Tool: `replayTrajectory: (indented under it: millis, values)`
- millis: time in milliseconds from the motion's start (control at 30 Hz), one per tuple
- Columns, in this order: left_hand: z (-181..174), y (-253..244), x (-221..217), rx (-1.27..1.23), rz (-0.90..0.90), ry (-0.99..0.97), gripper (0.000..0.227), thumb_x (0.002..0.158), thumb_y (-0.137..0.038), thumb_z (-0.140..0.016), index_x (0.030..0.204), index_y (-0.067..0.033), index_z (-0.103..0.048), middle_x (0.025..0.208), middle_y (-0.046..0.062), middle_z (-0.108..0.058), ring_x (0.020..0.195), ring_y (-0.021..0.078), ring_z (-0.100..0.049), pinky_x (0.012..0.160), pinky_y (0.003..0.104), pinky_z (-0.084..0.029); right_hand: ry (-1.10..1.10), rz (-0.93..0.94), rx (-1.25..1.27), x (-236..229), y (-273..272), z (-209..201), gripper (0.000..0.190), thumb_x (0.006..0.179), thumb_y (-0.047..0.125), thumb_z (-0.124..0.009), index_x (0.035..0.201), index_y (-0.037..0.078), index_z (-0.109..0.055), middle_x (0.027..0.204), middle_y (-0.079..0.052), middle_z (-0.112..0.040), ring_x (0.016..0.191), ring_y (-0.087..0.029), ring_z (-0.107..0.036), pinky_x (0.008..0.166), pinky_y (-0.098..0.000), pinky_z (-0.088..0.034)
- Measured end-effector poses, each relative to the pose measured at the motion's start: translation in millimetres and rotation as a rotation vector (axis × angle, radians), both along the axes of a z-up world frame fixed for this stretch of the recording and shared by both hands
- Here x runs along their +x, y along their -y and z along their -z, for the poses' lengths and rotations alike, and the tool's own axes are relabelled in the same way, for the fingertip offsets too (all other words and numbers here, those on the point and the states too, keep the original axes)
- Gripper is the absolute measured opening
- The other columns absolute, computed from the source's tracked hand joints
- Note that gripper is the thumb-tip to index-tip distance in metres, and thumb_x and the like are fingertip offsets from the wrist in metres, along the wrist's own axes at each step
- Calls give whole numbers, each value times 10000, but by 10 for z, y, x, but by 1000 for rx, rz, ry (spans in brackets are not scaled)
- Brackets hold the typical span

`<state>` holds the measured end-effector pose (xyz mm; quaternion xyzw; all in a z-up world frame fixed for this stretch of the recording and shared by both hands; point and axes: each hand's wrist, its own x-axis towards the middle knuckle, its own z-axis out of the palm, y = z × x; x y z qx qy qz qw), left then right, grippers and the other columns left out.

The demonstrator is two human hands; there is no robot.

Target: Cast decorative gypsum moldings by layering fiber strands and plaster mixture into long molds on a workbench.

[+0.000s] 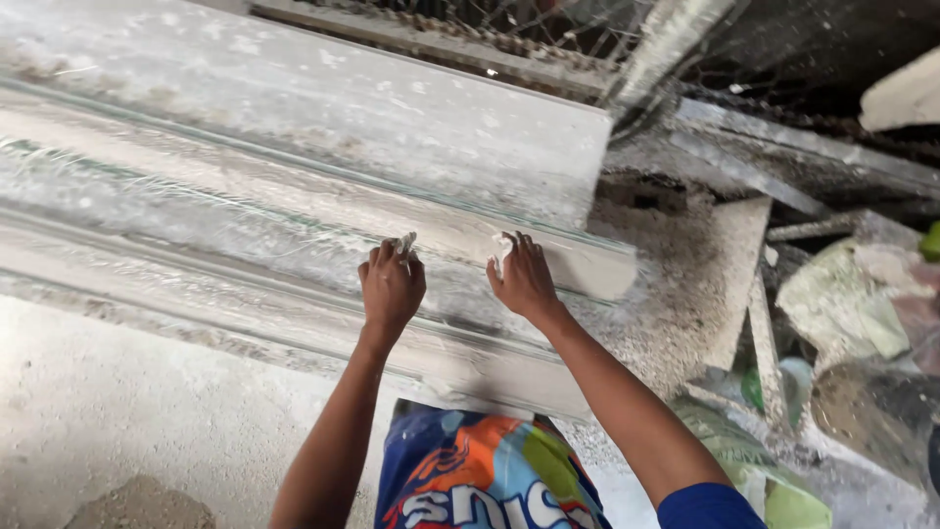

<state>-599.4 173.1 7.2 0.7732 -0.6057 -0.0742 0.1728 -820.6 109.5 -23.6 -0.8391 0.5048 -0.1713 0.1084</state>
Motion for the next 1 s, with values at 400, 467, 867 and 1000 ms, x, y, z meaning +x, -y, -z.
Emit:
replayTrajectory:
  millis: [400,467,867,1000]
  values:
    - [-129,107,1105,-12,-91,95,214,880,-184,-582,914,-138,-788,1168,69,-671,1142,281,-658,832,452,-553,-258,-243,-7,1870,597,241,611,925,358,-611,1414,-2,-548,1293,-166,-635,1204,-350,-607,949,-525,-528]
    - [-139,95,1164,7,-24,-74,240,906,-213,-577,1045,-132,-755,1226,78,-628,1247,303,-600,948,513,-500,-405,-223,-116,1967,643,358,626,933,450,-570,1422,59,-566,1270,-103,-637,1220,-284,-608,952,-498,-542]
    - [17,-225,1118,-53,-92,-76,231,911,-213,-595,1109,-126,-678,1193,85,-612,1244,323,-589,965,495,-470,-651,-61,-64,1928,742,1065,865,962,717,-344,1495,67,-545,1410,-147,-593,1320,-319,-535,1104,-583,-369]
    - [-478,-368,825,-21,-84,-139,413,949,-97,-513,1335,-7,-629,1377,287,-581,1249,399,-553,1037,561,-427,-857,-100,80,1595,678,689,993,980,767,-162,1539,-20,-396,1532,-166,-491,1342,-322,-511,1062,-555,-376]
